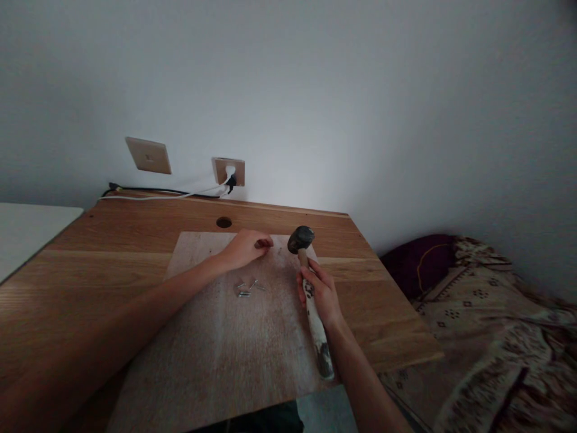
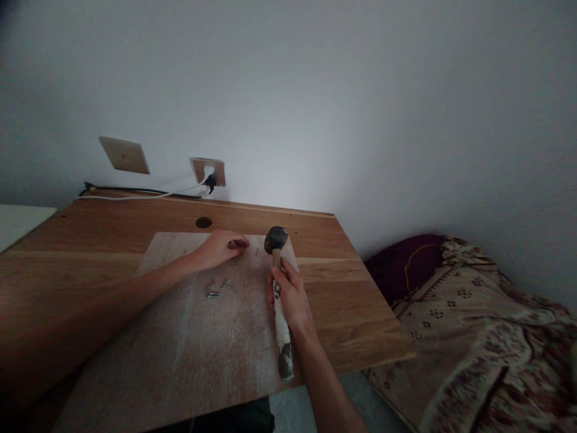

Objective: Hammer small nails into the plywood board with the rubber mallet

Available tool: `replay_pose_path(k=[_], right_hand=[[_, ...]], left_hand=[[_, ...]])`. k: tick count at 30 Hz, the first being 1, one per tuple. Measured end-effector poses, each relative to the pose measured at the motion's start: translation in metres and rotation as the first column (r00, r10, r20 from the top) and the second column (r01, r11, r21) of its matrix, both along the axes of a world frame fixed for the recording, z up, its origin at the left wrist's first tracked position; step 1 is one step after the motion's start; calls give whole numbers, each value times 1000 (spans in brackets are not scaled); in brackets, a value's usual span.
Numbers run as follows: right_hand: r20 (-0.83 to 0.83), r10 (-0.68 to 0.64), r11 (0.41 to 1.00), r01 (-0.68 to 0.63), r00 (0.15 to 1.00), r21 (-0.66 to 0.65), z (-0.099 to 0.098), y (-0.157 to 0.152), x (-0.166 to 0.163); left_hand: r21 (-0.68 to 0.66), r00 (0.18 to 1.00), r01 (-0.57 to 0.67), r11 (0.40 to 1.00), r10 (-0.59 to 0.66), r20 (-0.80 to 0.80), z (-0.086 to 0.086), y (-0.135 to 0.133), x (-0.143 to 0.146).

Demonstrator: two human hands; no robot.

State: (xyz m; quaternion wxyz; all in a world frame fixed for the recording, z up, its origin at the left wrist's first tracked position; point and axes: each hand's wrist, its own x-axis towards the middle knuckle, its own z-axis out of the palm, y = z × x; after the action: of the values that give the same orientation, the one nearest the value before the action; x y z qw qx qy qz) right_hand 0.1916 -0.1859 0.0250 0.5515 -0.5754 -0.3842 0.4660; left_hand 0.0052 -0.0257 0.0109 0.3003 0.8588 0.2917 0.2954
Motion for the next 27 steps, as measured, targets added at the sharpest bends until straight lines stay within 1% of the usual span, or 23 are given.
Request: replay_pose_path(k=[4, 8, 10, 13, 17, 19, 24, 27], right_hand=[[-13, -3, 1000, 3, 1000, -1, 0, 0, -1], [-3, 15, 1000, -15, 1000, -3, 3, 0, -3], [-9, 42, 999, -42, 999, -8, 8, 1, -6], [2, 104, 995, -104, 995, 8, 18, 4, -13], [30, 164, 986, -165, 986, 17, 26, 8, -25], [39, 155, 987, -156, 987, 23, 24, 10, -29], [31, 133, 991, -134, 991, 20, 12, 10, -30], [27, 134, 991, -134, 991, 23, 11, 10, -30]], left_hand=[[71, 1000, 11, 997, -9, -29, -7, 0, -1], [95, 1000, 6, 996, -4, -16, -9, -3, 1], [72, 1000, -7, 997, 8, -11, -9, -3, 3], [-9, 999, -34, 999, 34, 15, -11, -4, 3], [-79, 996, -22, 997, 29, 84, -15, -4, 2], [-82, 995, -19, 996, 27, 94, -15, -3, 1], [-56, 995, -58, 997, 62, 74, -15, -1, 1], [-54, 996, -62, 997, 65, 67, -16, -1, 1]])
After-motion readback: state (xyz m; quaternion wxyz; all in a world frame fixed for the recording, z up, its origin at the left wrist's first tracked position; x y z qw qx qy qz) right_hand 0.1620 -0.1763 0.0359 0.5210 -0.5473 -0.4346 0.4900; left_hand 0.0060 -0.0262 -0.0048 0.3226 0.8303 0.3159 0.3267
